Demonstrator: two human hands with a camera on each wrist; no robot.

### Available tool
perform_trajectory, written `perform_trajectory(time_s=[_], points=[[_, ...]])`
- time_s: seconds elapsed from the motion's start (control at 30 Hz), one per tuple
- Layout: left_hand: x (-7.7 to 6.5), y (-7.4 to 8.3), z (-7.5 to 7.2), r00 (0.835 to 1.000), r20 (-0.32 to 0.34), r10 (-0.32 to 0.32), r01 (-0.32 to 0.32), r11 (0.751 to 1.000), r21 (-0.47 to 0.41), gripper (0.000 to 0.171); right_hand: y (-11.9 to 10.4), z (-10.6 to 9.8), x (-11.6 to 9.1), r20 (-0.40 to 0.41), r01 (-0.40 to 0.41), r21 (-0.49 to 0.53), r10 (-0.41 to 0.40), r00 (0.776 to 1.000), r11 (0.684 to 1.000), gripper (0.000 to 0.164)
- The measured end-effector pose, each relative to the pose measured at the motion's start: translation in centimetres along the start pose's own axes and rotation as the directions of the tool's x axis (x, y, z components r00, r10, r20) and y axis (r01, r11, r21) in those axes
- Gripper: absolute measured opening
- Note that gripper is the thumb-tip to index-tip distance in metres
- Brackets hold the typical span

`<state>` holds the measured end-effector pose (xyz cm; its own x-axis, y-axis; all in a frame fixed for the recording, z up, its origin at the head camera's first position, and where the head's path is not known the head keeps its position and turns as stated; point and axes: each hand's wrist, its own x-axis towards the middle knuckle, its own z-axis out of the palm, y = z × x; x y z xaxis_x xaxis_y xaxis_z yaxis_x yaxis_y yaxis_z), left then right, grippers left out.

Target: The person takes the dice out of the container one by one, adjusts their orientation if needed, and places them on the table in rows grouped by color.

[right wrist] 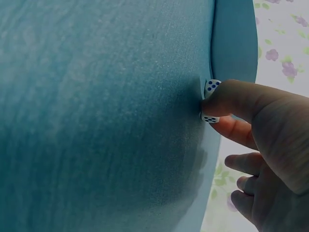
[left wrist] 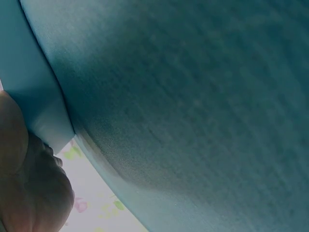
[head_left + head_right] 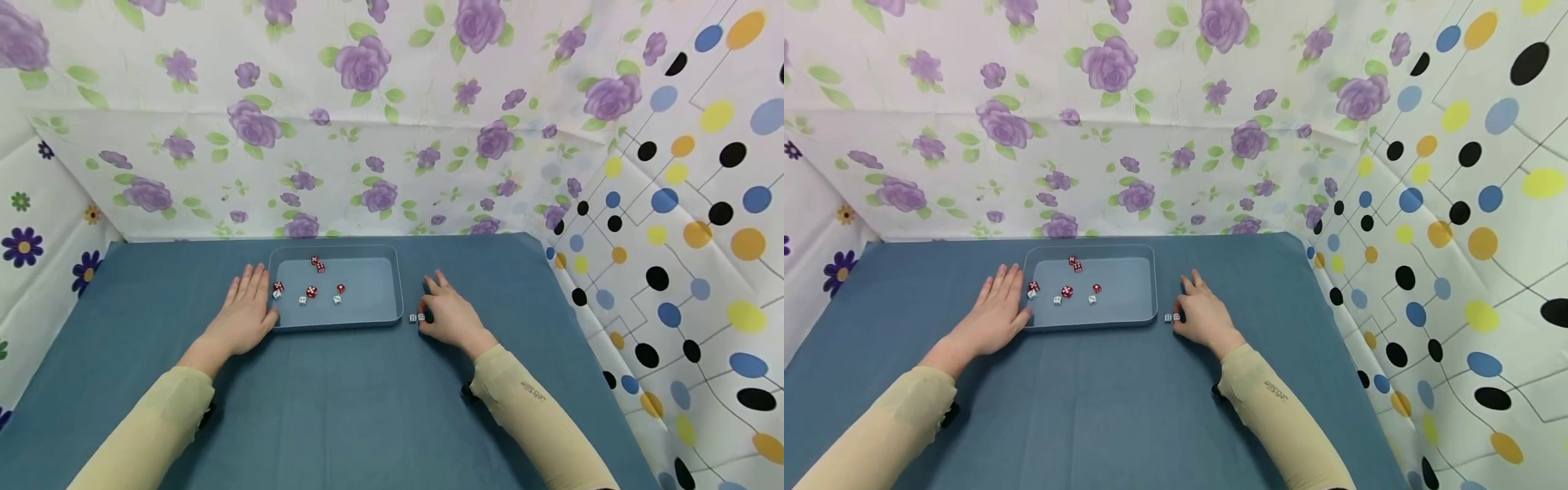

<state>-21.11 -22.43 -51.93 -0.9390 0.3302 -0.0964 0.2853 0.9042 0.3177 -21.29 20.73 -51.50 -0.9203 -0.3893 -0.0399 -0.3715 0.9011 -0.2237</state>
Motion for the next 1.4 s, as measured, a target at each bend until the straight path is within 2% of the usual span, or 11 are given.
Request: perform_trajectory(time_s=[0.13, 0.33, 1.2, 1.4], points=[[-0.4, 0.4, 0.7, 1.0, 0.01, 0.007, -0.007, 1.0, -0.016, 0.08, 0.3, 0.5, -0.7, 0.015, -0.004, -0.009, 0.004, 1.0, 1.0, 0.007], [-0.1, 0.4, -0.3, 1.0, -0.017, 0.012, -0.013, 1.0, -0.019, 0.08, 0.3, 0.2, 0.1, -0.004, 0.008, -0.011, -0.008, 1.0, 1.0, 0.008], [0.1, 0.0, -0.4, 1.0, 0.001, 0.005, -0.005, 1.0, 0.002, 0.081, -0.1, 0.1, 0.3, 0.006, -0.013, -0.037, 0.013, 1.0, 0.999, 0.007], [0.1, -0.1, -0.3, 1.0, 0.004, 0.002, -0.002, 1.0, 0.002, 0.081, -0.1, 0.2, 0.2, 0.003, -0.012, -0.035, 0.012, 1.0, 0.999, 0.012]])
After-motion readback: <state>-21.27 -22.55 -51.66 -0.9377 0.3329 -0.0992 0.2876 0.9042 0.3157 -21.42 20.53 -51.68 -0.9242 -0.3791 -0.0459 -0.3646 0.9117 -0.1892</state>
